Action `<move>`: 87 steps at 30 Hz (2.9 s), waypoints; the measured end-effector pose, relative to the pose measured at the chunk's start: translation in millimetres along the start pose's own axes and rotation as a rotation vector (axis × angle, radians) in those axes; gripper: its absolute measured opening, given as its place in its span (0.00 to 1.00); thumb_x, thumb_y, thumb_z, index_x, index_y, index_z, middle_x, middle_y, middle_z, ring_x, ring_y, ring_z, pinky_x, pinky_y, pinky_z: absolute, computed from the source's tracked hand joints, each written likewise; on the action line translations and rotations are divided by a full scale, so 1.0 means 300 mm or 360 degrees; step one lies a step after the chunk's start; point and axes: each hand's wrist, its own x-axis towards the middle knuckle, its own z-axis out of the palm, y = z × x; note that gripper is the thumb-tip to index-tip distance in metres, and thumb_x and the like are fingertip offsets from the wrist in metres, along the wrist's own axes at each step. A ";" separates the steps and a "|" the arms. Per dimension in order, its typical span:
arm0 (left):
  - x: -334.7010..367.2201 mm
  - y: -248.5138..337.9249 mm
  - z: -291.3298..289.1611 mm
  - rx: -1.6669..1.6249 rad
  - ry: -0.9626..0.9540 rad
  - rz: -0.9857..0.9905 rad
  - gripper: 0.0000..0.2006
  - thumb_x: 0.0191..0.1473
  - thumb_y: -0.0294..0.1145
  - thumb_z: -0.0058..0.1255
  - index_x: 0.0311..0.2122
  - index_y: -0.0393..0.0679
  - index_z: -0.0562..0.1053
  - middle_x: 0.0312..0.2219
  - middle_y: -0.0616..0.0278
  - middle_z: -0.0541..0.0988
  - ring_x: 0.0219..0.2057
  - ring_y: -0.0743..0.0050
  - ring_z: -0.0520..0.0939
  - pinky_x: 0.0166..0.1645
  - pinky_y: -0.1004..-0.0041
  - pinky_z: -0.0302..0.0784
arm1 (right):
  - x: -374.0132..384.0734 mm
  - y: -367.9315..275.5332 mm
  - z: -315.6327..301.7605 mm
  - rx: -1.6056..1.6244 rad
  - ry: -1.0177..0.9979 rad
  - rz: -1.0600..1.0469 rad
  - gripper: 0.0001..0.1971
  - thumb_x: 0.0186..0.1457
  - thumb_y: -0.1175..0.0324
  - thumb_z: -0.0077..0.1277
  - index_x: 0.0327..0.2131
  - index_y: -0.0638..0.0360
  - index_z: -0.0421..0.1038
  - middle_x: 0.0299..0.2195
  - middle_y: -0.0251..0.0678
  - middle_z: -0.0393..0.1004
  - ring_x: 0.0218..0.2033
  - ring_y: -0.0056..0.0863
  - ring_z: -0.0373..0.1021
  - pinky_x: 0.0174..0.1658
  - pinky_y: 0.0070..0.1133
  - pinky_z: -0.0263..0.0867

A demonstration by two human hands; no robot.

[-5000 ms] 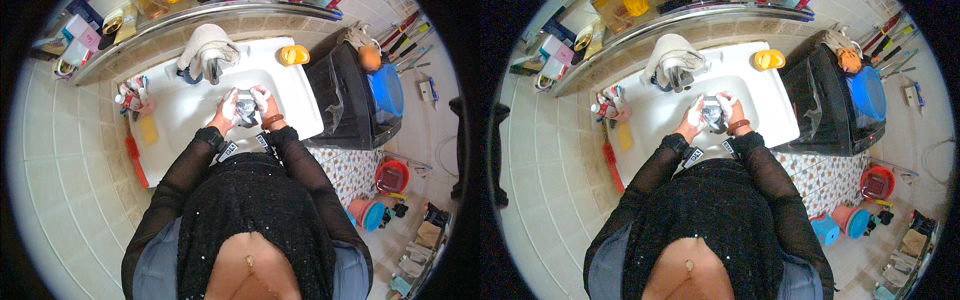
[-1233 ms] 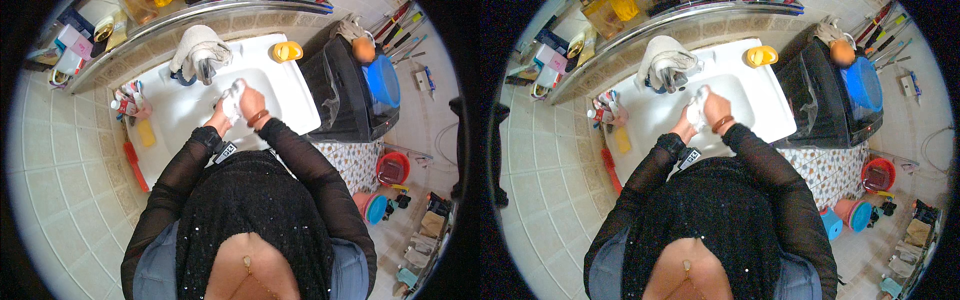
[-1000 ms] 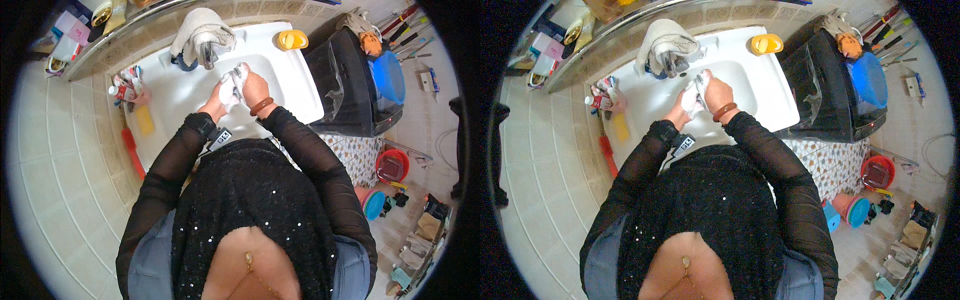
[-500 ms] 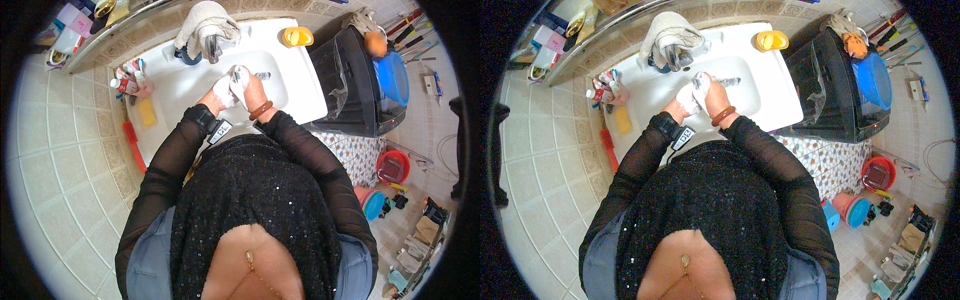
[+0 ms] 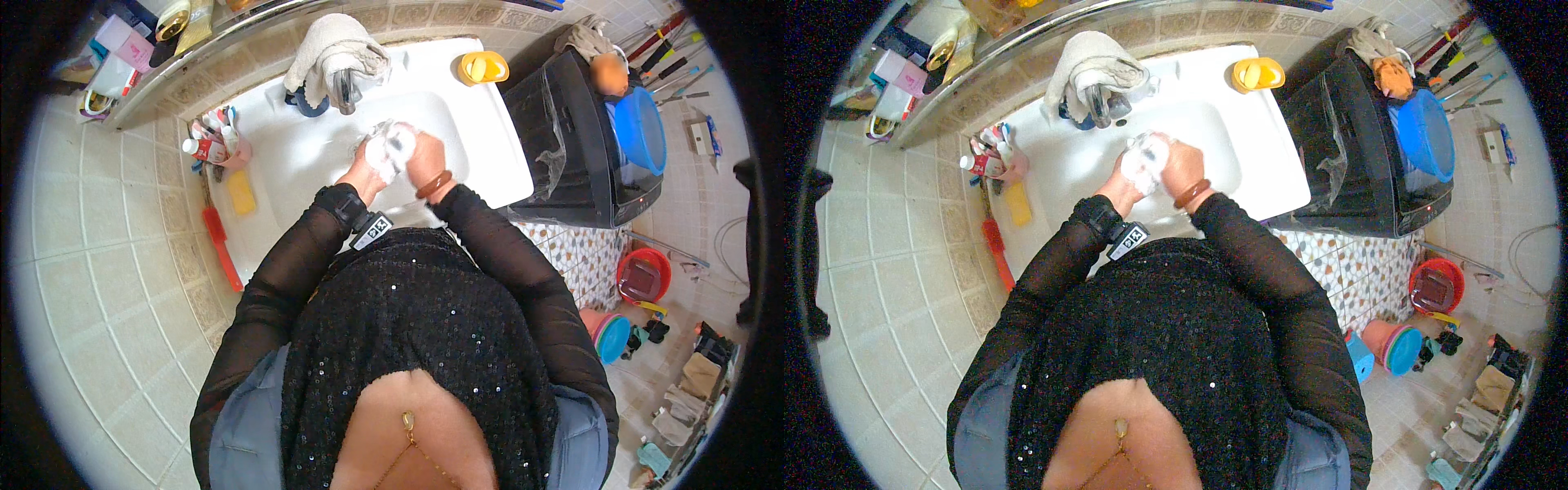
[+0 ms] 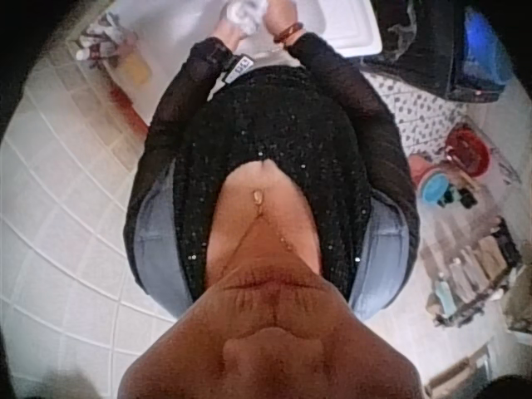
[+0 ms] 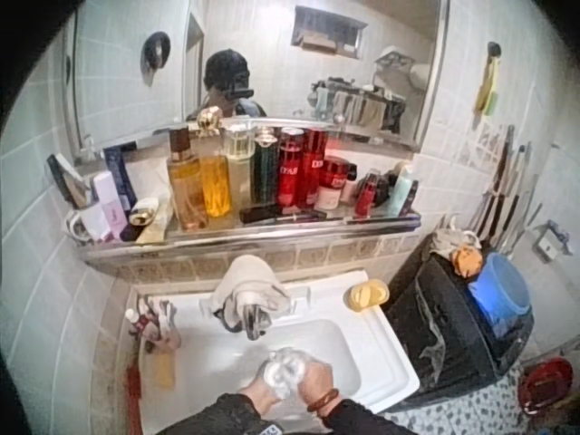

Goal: The person hand washes a small piece of clothing in a bathroom sink, scrubbing and rinsing it under running water. They then move to the floor, pick up a stack of plastic basins, separate them, and place one basin on the sink.

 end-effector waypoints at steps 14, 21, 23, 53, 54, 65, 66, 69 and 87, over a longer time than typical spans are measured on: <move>-0.033 -0.005 0.064 0.0638 0.0145 0.0105 0.10 0.55 0.37 0.44 0.39 0.46 0.70 0.31 0.67 0.75 0.31 0.77 0.76 0.33 0.75 0.74 | 0.026 0.083 0.010 -0.0044 -0.0010 0.0414 0.13 0.52 0.58 0.41 0.30 0.53 0.73 0.27 0.47 0.74 0.29 0.45 0.70 0.32 0.32 0.66; -0.037 0.030 0.106 0.1965 -0.0266 0.0843 0.10 0.55 0.32 0.41 0.40 0.40 0.67 0.33 0.62 0.74 0.30 0.74 0.73 0.35 0.76 0.70 | 0.025 0.131 -0.043 0.1126 -0.0646 0.0834 0.29 0.57 0.46 0.35 0.42 0.67 0.68 0.38 0.40 0.72 0.40 0.27 0.66 0.44 0.23 0.59; -0.041 0.035 0.095 0.2097 -0.0438 0.0827 0.11 0.55 0.31 0.41 0.41 0.38 0.67 0.33 0.60 0.74 0.31 0.73 0.72 0.37 0.75 0.69 | 0.024 0.124 -0.058 0.1238 -0.0677 0.0713 0.27 0.58 0.49 0.36 0.47 0.65 0.65 0.43 0.34 0.69 0.42 0.21 0.64 0.48 0.19 0.58; -0.084 0.093 -0.042 0.3029 -0.0182 0.0569 0.14 0.49 0.42 0.47 0.33 0.42 0.74 0.25 0.52 0.77 0.27 0.56 0.77 0.33 0.66 0.69 | 0.038 0.154 0.063 0.2517 -0.0412 0.0457 0.17 0.51 0.66 0.51 0.43 0.61 0.64 0.39 0.35 0.69 0.41 0.30 0.65 0.48 0.28 0.60; -0.085 0.095 -0.048 0.2998 -0.0172 0.0546 0.14 0.49 0.42 0.47 0.33 0.42 0.74 0.25 0.52 0.77 0.27 0.56 0.77 0.33 0.66 0.69 | 0.039 0.151 0.064 0.2461 -0.0366 0.0451 0.16 0.51 0.67 0.51 0.43 0.61 0.65 0.38 0.35 0.69 0.40 0.30 0.65 0.47 0.27 0.60; -0.081 0.122 -0.137 0.3170 -0.0206 0.0523 0.13 0.48 0.41 0.47 0.32 0.42 0.74 0.25 0.52 0.77 0.27 0.53 0.77 0.33 0.64 0.69 | 0.056 0.119 0.051 0.2878 -0.0269 0.0251 0.08 0.53 0.71 0.45 0.37 0.58 0.64 0.32 0.31 0.65 0.30 0.24 0.60 0.37 0.24 0.59; -0.080 0.122 -0.144 0.3164 -0.0198 0.0515 0.13 0.48 0.41 0.47 0.32 0.42 0.74 0.25 0.51 0.77 0.27 0.53 0.77 0.33 0.64 0.69 | 0.057 0.116 0.047 0.2592 -0.0214 0.0314 0.08 0.53 0.70 0.44 0.38 0.57 0.63 0.32 0.31 0.65 0.30 0.23 0.60 0.36 0.23 0.60; -0.086 0.121 -0.151 0.3192 -0.0196 0.0507 0.13 0.48 0.42 0.47 0.33 0.42 0.74 0.26 0.51 0.77 0.27 0.52 0.77 0.33 0.64 0.69 | 0.071 0.107 0.037 0.2416 0.0055 0.0742 0.07 0.55 0.66 0.41 0.37 0.52 0.63 0.31 0.30 0.66 0.26 0.22 0.61 0.27 0.21 0.61; -0.128 0.171 -0.080 0.3078 0.0017 0.0791 0.10 0.49 0.38 0.45 0.31 0.42 0.73 0.24 0.52 0.77 0.27 0.54 0.77 0.32 0.65 0.70 | 0.092 0.202 0.094 0.1921 -0.0055 0.0999 0.06 0.55 0.67 0.39 0.32 0.57 0.64 0.26 0.34 0.66 0.25 0.30 0.63 0.29 0.26 0.63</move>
